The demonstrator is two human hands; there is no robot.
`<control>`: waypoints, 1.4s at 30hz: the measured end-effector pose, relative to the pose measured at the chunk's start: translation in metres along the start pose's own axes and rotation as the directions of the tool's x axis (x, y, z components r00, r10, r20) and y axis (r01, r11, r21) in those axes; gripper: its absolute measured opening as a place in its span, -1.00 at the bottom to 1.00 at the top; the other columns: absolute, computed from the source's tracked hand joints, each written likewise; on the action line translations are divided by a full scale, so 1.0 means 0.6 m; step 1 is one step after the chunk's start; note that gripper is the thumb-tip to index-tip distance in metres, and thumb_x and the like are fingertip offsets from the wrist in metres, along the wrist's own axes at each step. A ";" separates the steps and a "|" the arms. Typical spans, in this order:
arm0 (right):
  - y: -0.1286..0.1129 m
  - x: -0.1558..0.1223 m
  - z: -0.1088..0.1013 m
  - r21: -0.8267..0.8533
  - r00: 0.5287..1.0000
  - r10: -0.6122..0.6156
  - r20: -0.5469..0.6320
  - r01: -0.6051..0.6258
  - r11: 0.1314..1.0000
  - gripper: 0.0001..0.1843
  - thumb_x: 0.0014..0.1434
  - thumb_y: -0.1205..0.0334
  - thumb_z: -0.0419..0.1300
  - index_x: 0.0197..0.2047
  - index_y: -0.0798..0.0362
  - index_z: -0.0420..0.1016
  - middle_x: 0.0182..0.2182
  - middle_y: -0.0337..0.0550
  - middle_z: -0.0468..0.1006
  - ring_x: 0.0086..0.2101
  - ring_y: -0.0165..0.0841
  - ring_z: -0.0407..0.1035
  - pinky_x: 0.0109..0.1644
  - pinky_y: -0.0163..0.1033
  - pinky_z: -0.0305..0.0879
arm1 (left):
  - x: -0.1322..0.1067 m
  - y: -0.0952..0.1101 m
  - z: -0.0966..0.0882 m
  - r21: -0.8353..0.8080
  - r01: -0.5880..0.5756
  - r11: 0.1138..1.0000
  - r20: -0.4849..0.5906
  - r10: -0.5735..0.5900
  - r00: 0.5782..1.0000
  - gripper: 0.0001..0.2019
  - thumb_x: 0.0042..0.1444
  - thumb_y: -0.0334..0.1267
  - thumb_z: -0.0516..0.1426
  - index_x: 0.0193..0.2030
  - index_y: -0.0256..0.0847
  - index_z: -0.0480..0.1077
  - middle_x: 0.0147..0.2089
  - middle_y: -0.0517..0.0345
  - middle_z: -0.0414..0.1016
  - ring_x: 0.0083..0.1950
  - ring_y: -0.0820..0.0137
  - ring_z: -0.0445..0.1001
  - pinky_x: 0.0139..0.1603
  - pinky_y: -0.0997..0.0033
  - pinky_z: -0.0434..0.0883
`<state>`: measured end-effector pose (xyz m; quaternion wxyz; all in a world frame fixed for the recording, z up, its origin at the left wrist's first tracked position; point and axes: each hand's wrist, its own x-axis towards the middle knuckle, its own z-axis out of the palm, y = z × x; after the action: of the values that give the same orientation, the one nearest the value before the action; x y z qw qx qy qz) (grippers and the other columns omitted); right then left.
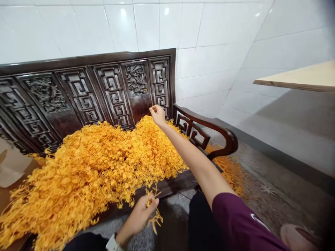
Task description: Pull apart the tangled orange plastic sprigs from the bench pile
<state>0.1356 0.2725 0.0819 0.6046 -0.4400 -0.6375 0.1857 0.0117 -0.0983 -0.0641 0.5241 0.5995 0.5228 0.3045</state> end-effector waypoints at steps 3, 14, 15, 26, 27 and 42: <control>0.030 0.129 0.062 -0.078 0.998 0.008 -0.063 -0.013 0.997 -0.83 0.29 0.18 0.17 -0.23 0.07 0.54 -0.31 -0.09 0.51 -0.19 -0.21 0.38 0.09 -0.10 0.31 | 0.006 -0.043 -0.028 -0.150 0.156 0.976 0.013 -0.156 0.988 -0.29 0.13 0.56 0.07 -0.37 -0.15 0.12 -0.43 0.27 0.09 -0.36 0.42 0.11 -0.28 0.36 0.15; 0.130 0.342 0.171 -0.270 0.986 -0.054 -0.156 0.010 0.963 -0.77 0.33 0.14 0.26 -0.12 0.16 0.56 -0.12 0.10 0.49 -0.02 -0.10 0.40 0.28 0.12 0.28 | 0.060 -0.036 -0.100 -0.305 0.282 0.910 0.124 -0.256 0.959 -0.29 0.05 0.55 0.17 -0.39 -0.14 0.15 -0.43 0.24 0.09 -0.33 0.37 0.12 -0.23 0.32 0.13; 0.140 0.350 0.177 -0.267 0.983 -0.064 -0.173 0.016 0.964 -0.75 0.33 0.11 0.28 -0.11 0.16 0.56 -0.13 0.08 0.48 -0.04 -0.12 0.39 0.26 0.11 0.29 | 0.060 -0.040 -0.100 -0.308 0.294 0.905 0.136 -0.264 0.955 -0.29 0.05 0.55 0.17 -0.38 -0.14 0.15 -0.42 0.25 0.10 -0.33 0.38 0.12 -0.22 0.32 0.13; 0.189 0.380 0.225 -0.199 0.967 -0.076 -0.242 0.027 0.980 -0.66 0.40 0.01 0.23 -0.06 0.18 0.53 -0.14 0.05 0.45 -0.09 -0.17 0.42 0.21 0.10 0.35 | 0.063 -0.090 -0.106 -0.349 0.338 0.874 0.202 -0.282 0.938 -0.26 0.00 0.58 0.18 -0.38 -0.14 0.14 -0.43 0.26 0.06 -0.38 0.43 0.03 -0.28 0.34 0.06; 0.191 0.382 0.227 -0.192 0.968 -0.067 -0.242 0.019 0.981 -0.66 0.42 0.02 0.20 -0.06 0.17 0.54 -0.15 0.05 0.46 -0.09 -0.17 0.42 0.21 0.10 0.35 | 0.065 -0.092 -0.106 -0.354 0.329 0.876 0.192 -0.276 0.942 -0.26 0.00 0.57 0.18 -0.39 -0.15 0.13 -0.42 0.25 0.06 -0.38 0.43 0.04 -0.29 0.34 0.05; 0.155 0.371 0.230 -0.178 0.959 0.080 -0.273 -0.132 0.975 -0.78 0.44 0.34 0.00 -0.03 0.19 0.45 0.05 0.18 0.38 0.18 0.04 0.30 0.28 0.40 0.22 | 0.067 -0.084 -0.107 -0.412 0.333 0.848 0.187 -0.279 0.942 -0.32 0.04 0.52 0.21 -0.35 -0.12 0.19 -0.45 0.24 0.12 -0.38 0.37 0.21 -0.28 0.32 0.19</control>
<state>0.0646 0.5385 0.1178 0.6275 -0.5512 -0.5418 0.0947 -0.0517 -0.0454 -0.1019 0.7174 0.3925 0.4972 0.2899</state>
